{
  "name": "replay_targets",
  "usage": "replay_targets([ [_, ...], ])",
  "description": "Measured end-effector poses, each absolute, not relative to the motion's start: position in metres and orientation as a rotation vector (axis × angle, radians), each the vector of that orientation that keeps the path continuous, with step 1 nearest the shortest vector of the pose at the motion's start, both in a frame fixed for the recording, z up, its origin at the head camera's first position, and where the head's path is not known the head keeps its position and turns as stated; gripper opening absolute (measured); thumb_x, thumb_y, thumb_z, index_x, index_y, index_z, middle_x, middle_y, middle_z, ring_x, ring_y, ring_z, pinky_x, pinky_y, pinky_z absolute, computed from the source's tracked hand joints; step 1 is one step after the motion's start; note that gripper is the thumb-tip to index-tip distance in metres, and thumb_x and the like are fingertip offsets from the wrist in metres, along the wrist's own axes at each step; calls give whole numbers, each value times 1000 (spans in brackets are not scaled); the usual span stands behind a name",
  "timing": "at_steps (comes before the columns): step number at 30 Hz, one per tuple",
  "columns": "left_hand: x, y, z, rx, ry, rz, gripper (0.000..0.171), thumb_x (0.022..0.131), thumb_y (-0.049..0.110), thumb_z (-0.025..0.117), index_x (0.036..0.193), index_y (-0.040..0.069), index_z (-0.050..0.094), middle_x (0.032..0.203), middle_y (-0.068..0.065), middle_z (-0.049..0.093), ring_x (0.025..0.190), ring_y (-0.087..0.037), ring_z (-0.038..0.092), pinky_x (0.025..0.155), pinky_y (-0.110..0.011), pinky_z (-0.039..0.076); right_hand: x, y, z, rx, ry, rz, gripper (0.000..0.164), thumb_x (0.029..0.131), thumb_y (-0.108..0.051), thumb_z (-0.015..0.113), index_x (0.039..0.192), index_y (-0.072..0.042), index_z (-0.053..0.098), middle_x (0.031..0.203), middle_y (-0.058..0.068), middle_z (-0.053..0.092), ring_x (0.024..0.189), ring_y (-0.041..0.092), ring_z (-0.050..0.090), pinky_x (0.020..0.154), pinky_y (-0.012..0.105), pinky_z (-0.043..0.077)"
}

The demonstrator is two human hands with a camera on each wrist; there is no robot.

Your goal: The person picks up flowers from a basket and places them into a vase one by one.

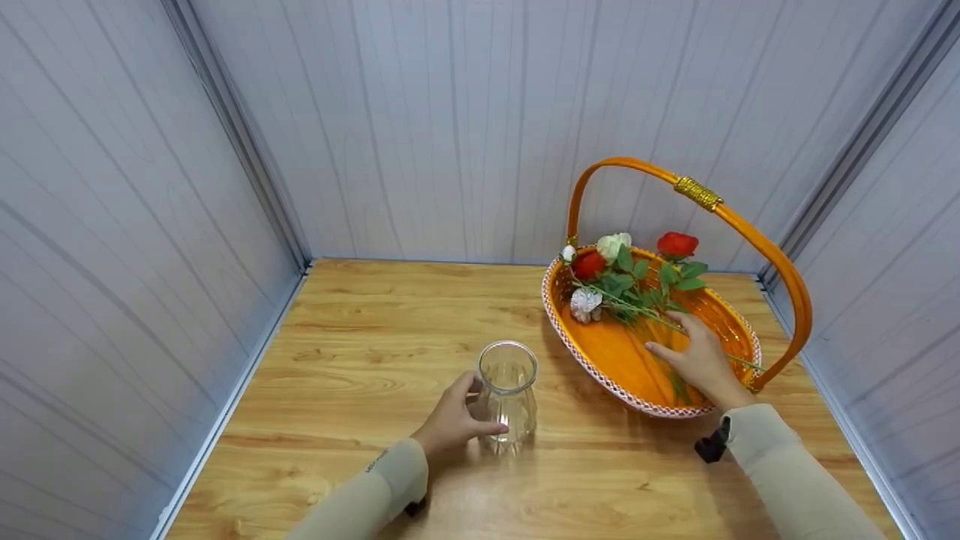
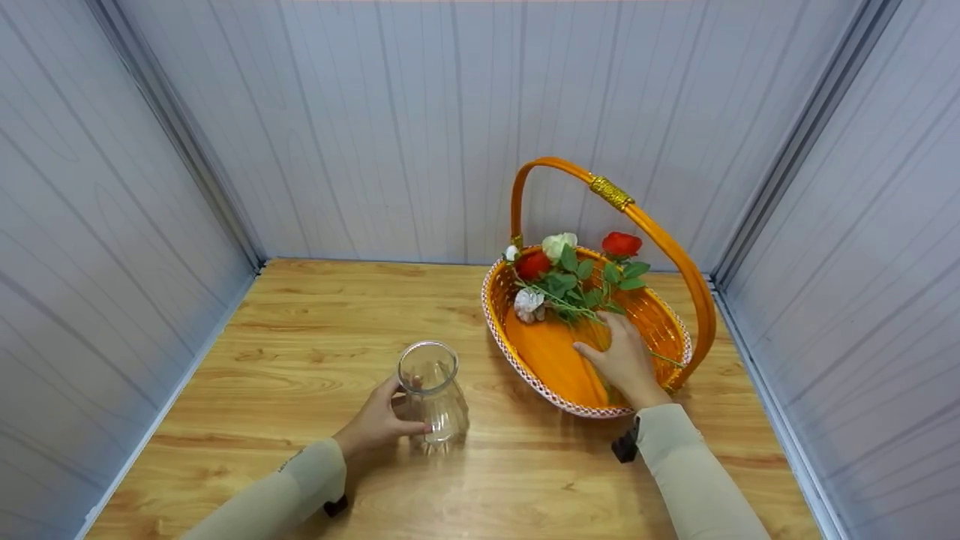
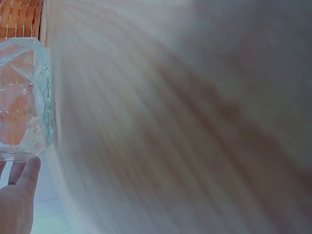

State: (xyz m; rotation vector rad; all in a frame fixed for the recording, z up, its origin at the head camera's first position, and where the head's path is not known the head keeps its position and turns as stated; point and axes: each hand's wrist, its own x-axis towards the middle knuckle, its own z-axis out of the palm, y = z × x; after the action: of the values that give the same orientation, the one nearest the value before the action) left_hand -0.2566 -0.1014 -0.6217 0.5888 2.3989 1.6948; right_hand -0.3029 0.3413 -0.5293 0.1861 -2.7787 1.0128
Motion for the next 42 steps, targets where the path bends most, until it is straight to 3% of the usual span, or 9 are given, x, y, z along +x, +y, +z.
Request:
replay_targets([
  [9,-256,-101,-621,569,2372,1718,83,79,25,100,147,9,55,140,-5,65,134,-29,61,121,-55,51,-303,346,-531,136,-2824,951,82,99,-39,81,159,6,45,161,35,46,146,57,45,122,75,39],
  [14,-257,-100,-621,585,2376,1709,80,80,24,100,144,5,55,135,-7,66,132,-30,62,121,-55,51,-304,349,-531,120,-2854,896,84,99,-42,81,160,4,45,161,36,46,144,58,47,119,76,41],
  [21,-257,-101,-620,586,2370,1711,79,80,22,100,142,1,55,134,-8,67,132,-31,63,121,-55,52,-307,352,-531,92,-2924,851,94,99,-58,75,162,2,42,163,35,43,145,58,46,119,76,41],
  [30,-257,-100,-620,589,2375,1715,80,81,18,99,145,0,54,138,-10,66,133,-33,62,120,-56,52,-312,358,-534,69,-2961,802,86,102,-46,75,162,6,40,162,39,41,145,61,43,119,78,39],
  [42,-257,-100,-620,597,2382,1703,80,82,16,98,147,3,54,138,-9,66,134,-31,61,123,-54,50,-318,358,-538,66,-2972,722,83,103,-42,75,159,10,42,155,42,48,138,62,48,117,77,41],
])
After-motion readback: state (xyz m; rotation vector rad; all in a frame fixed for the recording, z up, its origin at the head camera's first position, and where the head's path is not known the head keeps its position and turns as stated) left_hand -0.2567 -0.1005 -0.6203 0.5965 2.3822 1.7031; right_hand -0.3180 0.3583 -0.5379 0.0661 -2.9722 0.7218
